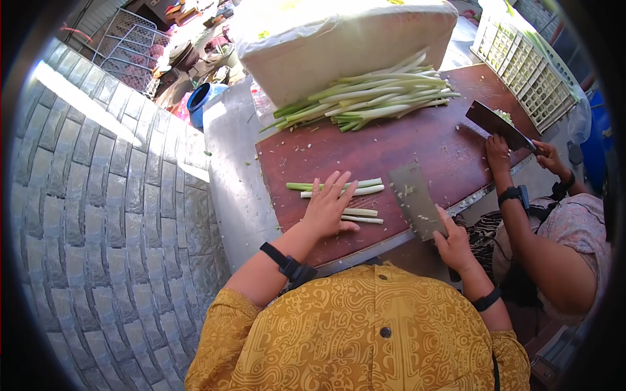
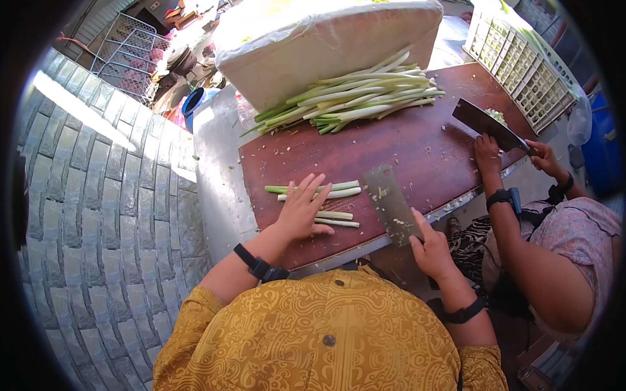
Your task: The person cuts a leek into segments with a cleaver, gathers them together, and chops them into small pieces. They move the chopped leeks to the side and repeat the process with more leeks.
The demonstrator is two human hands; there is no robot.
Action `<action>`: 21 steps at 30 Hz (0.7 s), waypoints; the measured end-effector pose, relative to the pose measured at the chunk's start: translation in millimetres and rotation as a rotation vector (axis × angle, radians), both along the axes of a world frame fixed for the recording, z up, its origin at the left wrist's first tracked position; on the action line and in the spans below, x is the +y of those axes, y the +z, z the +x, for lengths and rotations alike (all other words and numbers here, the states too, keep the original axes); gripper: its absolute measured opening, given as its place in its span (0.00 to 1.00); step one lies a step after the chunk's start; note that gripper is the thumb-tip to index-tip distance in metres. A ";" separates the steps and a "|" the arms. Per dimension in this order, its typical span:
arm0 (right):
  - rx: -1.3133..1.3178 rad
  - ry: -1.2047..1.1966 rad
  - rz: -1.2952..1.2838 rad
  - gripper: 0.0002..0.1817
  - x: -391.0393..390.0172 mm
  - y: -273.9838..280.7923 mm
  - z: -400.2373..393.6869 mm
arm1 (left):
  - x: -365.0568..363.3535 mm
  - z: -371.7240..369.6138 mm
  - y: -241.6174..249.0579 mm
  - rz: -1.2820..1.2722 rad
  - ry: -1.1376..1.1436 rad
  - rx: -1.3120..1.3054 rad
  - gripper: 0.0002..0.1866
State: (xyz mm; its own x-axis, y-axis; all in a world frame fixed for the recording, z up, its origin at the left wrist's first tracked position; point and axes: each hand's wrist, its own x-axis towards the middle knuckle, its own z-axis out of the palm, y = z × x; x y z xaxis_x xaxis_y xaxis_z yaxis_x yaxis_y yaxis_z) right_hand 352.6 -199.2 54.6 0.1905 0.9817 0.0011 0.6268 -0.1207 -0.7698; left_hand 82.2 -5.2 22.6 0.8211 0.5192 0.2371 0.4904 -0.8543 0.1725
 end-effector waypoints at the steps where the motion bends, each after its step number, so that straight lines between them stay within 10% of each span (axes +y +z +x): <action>1: -0.017 0.005 0.010 0.31 -0.3 -0.6 -0.1 | 5.4 4.4 -9.7 -0.020 -0.016 0.003 0.43; 21: -0.391 -0.002 -0.133 0.30 65.0 -4.8 -30.2 | 2.0 16.8 -43.9 -0.016 0.272 -0.119 0.37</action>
State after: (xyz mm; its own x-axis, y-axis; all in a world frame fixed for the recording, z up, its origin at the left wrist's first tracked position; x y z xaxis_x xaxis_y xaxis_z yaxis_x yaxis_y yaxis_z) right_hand 322.3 -134.2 49.8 0.2029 0.9778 -0.0532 0.8688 -0.2048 -0.4509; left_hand 99.0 -3.2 -21.3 0.6177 0.7211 0.3137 0.6767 -0.6907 0.2552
